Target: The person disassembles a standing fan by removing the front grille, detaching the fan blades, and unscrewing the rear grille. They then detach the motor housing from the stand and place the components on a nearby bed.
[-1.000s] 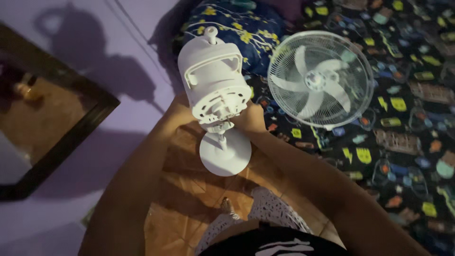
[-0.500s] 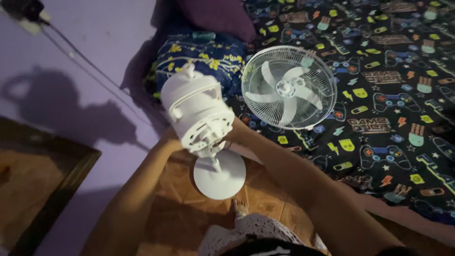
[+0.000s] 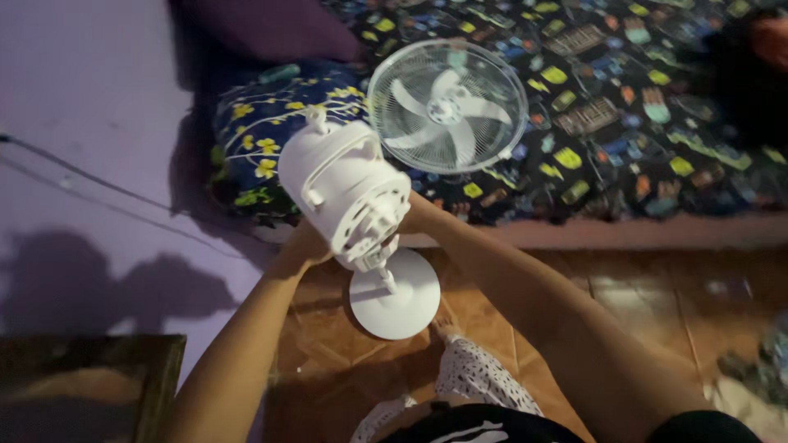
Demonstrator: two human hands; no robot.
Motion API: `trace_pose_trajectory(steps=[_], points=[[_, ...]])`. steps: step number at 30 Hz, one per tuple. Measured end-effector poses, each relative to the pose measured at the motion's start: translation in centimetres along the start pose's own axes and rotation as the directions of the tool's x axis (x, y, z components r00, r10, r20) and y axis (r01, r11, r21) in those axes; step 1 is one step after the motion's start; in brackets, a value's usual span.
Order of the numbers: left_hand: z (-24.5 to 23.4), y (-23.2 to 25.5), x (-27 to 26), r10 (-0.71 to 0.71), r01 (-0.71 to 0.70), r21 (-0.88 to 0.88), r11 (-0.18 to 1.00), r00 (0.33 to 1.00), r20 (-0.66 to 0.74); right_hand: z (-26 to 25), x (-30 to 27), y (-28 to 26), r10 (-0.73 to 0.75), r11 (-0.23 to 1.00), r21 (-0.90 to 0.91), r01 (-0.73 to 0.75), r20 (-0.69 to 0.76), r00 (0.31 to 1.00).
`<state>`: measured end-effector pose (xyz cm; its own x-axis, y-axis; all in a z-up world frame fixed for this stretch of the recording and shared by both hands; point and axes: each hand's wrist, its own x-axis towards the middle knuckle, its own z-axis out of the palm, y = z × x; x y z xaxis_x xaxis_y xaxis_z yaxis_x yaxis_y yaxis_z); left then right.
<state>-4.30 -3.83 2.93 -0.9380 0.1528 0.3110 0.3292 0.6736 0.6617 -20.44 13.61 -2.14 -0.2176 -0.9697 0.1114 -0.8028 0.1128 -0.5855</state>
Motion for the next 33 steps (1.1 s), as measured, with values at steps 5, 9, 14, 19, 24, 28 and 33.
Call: trace_pose_trajectory(steps=[5, 9, 14, 19, 24, 28, 33], points=[[1.5, 0.5, 0.8, 0.092, -0.088, 0.067, 0.994, 0.994, -0.056, 0.9, -3.6, -1.8, -0.032, 0.992, -0.125, -0.001, -0.262, 0.964], [1.3, 0.9, 0.4, -0.074, 0.074, 0.257, 0.964, 0.997, -0.008, 1.2, -6.3, -6.5, 0.12, 0.993, 0.054, -0.109, -0.561, 0.819], [1.9, 2.6, -0.4, 0.02, 0.051, 0.271, 0.961, 0.968, -0.25, 0.0, -7.1, -11.6, 0.291, 0.956, 0.201, -0.212, -0.601, 0.744], [2.6, 4.4, -1.8, -0.133, 0.18, 0.078, 0.981, 0.904, -0.406, -0.5, -6.5, -11.5, 0.432, 0.889, 0.369, -0.273, -0.473, 0.768], [4.4, 5.2, -2.4, -0.069, 0.146, 0.083, 0.986, 0.801, -0.595, 0.7, -6.4, -9.0, 0.409, 0.857, 0.477, -0.195, -0.401, 0.82], [6.7, 6.1, -2.4, -0.217, 0.276, -0.033, 0.961, 0.67, -0.71, 0.9, -6.6, -6.3, 0.314, 0.868, 0.477, -0.138, -0.313, 0.896], [8.2, 7.0, -2.4, -0.11, 0.375, 0.114, 0.92, 0.527, -0.843, 1.5, -5.4, -2.9, 0.287, 0.869, 0.461, -0.18, -0.172, 0.943]])
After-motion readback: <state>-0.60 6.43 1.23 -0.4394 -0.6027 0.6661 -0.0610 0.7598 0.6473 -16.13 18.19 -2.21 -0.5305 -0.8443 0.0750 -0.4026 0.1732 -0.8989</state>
